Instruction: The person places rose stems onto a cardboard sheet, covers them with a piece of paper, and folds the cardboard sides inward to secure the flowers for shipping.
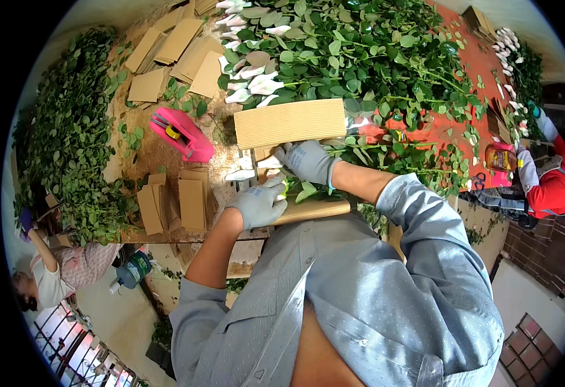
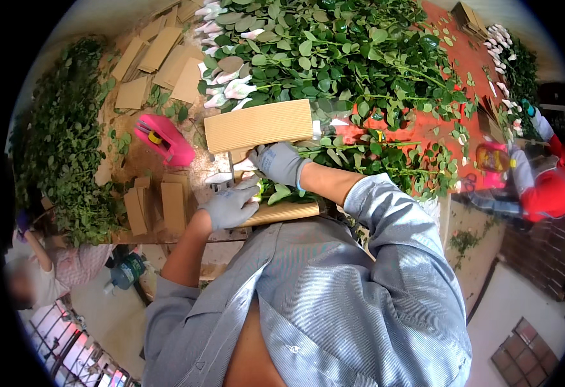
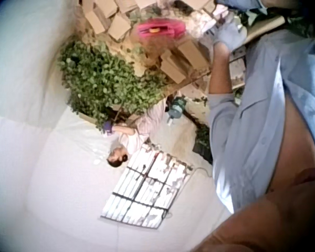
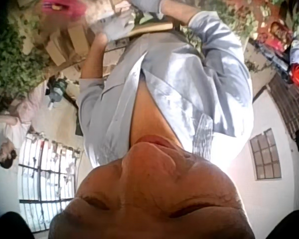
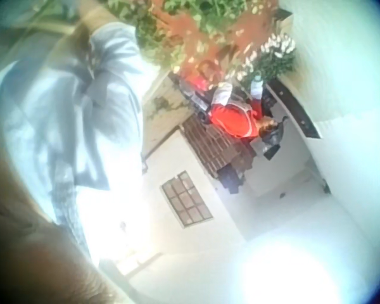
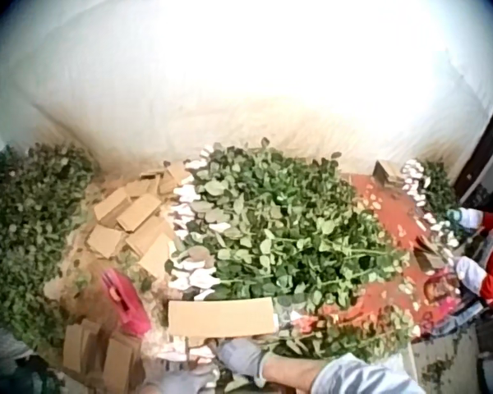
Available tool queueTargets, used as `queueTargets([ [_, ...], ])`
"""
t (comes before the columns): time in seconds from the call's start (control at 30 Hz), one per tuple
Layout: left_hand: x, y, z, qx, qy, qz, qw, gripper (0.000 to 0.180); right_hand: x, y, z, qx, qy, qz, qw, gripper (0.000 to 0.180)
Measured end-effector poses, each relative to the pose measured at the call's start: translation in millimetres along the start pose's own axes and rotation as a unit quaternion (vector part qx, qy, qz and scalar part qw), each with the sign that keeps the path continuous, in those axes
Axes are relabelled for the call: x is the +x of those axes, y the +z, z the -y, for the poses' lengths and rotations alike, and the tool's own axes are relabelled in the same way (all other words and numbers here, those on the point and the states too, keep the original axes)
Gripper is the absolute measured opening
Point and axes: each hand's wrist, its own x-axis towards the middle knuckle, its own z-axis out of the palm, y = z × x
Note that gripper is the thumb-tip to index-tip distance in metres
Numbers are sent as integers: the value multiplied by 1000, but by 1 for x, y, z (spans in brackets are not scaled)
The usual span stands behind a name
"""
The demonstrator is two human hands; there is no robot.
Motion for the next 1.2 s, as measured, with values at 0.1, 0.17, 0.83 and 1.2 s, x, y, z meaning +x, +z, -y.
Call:
queueTargets([
  [0.1,0,-9,-1,0,29,-14,999,54,1,20,-10,-31,-41,-100,994,41],
  [0.17,4,-14,6,-35,82,-81,993,46,1,28,-11,-40,-38,-111,992,42],
  [0.83,21,-34,88,329,-146,-114,926,18,1,22,-6,-64,-28,-44,997,41],
  [1.2,6,-8,12,38,80,-14,996,49,4,27,0,-38,-29,-59,997,39],
])
